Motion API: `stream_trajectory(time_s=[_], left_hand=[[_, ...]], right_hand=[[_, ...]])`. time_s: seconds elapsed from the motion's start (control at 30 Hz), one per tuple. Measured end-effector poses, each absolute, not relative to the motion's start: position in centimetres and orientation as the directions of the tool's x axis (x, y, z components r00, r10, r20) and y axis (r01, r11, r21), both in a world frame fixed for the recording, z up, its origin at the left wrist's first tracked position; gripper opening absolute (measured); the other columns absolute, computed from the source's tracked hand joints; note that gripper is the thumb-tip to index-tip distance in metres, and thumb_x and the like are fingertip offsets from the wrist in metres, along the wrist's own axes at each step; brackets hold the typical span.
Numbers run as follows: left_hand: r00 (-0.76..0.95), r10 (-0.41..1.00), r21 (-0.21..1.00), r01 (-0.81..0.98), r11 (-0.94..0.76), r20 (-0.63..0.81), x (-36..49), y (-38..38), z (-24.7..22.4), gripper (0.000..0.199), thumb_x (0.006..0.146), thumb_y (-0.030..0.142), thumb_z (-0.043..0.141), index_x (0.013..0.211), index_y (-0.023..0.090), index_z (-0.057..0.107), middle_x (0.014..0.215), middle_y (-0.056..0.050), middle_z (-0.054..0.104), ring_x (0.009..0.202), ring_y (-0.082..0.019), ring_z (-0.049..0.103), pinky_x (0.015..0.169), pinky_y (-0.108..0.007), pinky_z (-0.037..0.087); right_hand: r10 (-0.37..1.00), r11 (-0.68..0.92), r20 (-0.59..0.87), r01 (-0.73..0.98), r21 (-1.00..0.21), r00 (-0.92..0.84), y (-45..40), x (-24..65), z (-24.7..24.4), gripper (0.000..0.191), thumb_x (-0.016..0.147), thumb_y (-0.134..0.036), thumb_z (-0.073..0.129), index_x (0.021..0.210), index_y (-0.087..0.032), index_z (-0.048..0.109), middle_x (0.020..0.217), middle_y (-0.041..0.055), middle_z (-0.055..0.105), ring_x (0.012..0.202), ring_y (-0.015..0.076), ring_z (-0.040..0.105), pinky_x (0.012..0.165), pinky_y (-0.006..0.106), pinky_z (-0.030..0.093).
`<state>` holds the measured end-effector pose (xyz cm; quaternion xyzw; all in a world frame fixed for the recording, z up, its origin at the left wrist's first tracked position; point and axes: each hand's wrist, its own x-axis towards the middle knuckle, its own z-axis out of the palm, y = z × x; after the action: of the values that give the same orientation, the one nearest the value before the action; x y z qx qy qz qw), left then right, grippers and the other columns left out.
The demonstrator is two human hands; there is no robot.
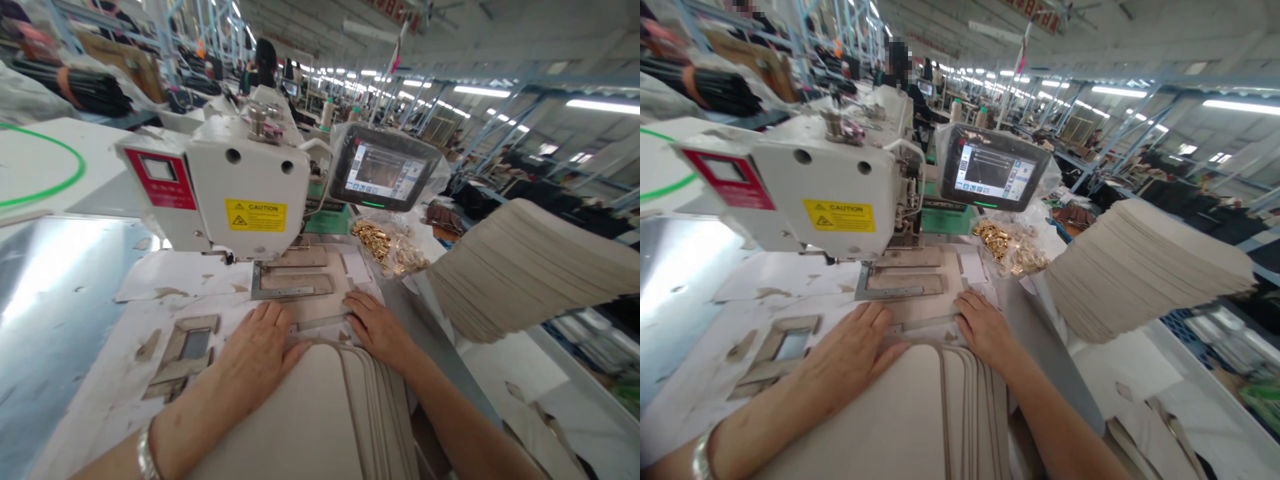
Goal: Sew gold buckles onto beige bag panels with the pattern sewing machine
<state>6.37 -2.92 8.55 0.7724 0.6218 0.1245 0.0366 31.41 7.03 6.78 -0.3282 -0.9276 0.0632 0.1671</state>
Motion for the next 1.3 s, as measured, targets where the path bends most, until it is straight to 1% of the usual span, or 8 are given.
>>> stream_trajectory(time_s=[0.27, 0.47, 0.57, 0.8, 1.03, 1.17, 1.23, 1.3], left_hand=[[0.194, 0.971, 0.172, 0.961, -0.217, 0.139, 7.2, -3.9, 8.5, 0.033, 0.093, 0.043, 0.049, 0.103, 0.016, 0.065, 0.099, -0.012, 0.061, 0.097, -0.031, 0.056, 0.085, -0.049, 0.051], [0.193, 0.976, 0.172, 0.963, -0.208, 0.099, 7.0, -4.1, 8.6, 0.041, 0.091, 0.047, 0.052, 0.117, 0.018, 0.065, 0.111, -0.014, 0.061, 0.107, -0.032, 0.056, 0.089, -0.048, 0.053], [0.196, 0.979, 0.184, 0.962, -0.203, 0.055, 6.9, -4.0, 9.0, 0.040, 0.091, 0.046, 0.052, 0.117, 0.018, 0.066, 0.112, -0.014, 0.062, 0.109, -0.032, 0.057, 0.091, -0.049, 0.052], [0.191, 0.981, 0.215, 0.960, -0.182, -0.020, 6.7, -3.6, 9.6, 0.041, 0.090, 0.043, 0.055, 0.121, 0.018, 0.065, 0.114, -0.015, 0.063, 0.110, -0.033, 0.058, 0.092, -0.051, 0.052], [0.213, 0.975, 0.240, 0.951, -0.193, -0.061, 5.9, -3.4, 9.7, 0.044, 0.091, 0.044, 0.051, 0.123, 0.018, 0.065, 0.116, -0.014, 0.063, 0.112, -0.032, 0.059, 0.097, -0.053, 0.050], [0.243, 0.958, 0.243, 0.949, -0.201, -0.155, 5.4, -3.1, 10.7, 0.041, 0.091, 0.040, 0.048, 0.122, 0.020, 0.064, 0.120, -0.014, 0.062, 0.113, -0.031, 0.060, 0.098, -0.052, 0.049], [0.254, 0.945, 0.247, 0.948, -0.201, -0.204, 5.2, -2.9, 11.2, 0.039, 0.092, 0.039, 0.045, 0.120, 0.021, 0.064, 0.122, -0.013, 0.062, 0.113, -0.030, 0.060, 0.097, -0.051, 0.050], [0.250, 0.940, 0.248, 0.950, -0.191, -0.232, 5.2, -2.7, 11.6, 0.038, 0.092, 0.039, 0.043, 0.119, 0.021, 0.064, 0.122, -0.013, 0.062, 0.114, -0.030, 0.060, 0.098, -0.050, 0.049]], right_hand=[[0.630, 0.777, 0.265, 0.594, -0.209, -0.730, 6.2, 31.6, 7.1, 0.033, 0.094, -0.019, 0.047, 0.121, -0.016, 0.064, 0.127, 0.0151, 0.064, 0.125, 0.0270, 0.055, 0.107, 0.049, 0.045], [0.688, 0.725, 0.252, 0.634, -0.270, -0.680, 5.8, 31.0, 8.0, 0.027, 0.084, -0.006, 0.045, 0.100, -0.018, 0.065, 0.105, 0.0116, 0.068, 0.103, 0.0250, 0.060, 0.093, 0.042, 0.051], [0.689, 0.723, 0.264, 0.624, -0.296, -0.675, 6.1, 30.9, 8.0, 0.031, 0.077, -0.002, 0.044, 0.096, -0.017, 0.062, 0.099, 0.0107, 0.065, 0.100, 0.0250, 0.057, 0.090, 0.041, 0.050], [0.696, 0.716, 0.277, 0.617, -0.326, -0.662, 6.2, 31.3, 7.7, 0.029, 0.079, -0.004, 0.047, 0.095, -0.020, 0.065, 0.097, 0.0087, 0.068, 0.098, 0.0237, 0.060, 0.090, 0.039, 0.049], [0.694, 0.715, 0.404, 0.506, -0.482, -0.595, 6.4, 32.1, 7.0, 0.030, 0.076, -0.004, 0.048, 0.085, -0.020, 0.071, 0.094, 0.0059, 0.075, 0.084, 0.0197, 0.068, 0.088, 0.037, 0.050], [0.781, 0.619, 0.381, 0.534, -0.576, -0.495, 9.1, 32.8, 6.4, 0.030, 0.078, -0.008, 0.047, 0.084, -0.020, 0.074, 0.087, 0.0040, 0.076, 0.082, 0.0179, 0.070, 0.080, 0.031, 0.053], [0.820, 0.573, 0.359, 0.617, -0.539, -0.447, 12.1, 32.8, 6.6, 0.032, 0.079, -0.007, 0.047, 0.094, -0.018, 0.074, 0.095, 0.0056, 0.076, 0.087, 0.0180, 0.070, 0.081, 0.029, 0.053], [0.854, 0.517, 0.317, 0.749, -0.415, -0.414, 15.7, 32.5, 7.3, 0.036, 0.080, -0.005, 0.047, 0.105, -0.014, 0.071, 0.107, 0.0096, 0.074, 0.097, 0.0194, 0.068, 0.088, 0.030, 0.051]])
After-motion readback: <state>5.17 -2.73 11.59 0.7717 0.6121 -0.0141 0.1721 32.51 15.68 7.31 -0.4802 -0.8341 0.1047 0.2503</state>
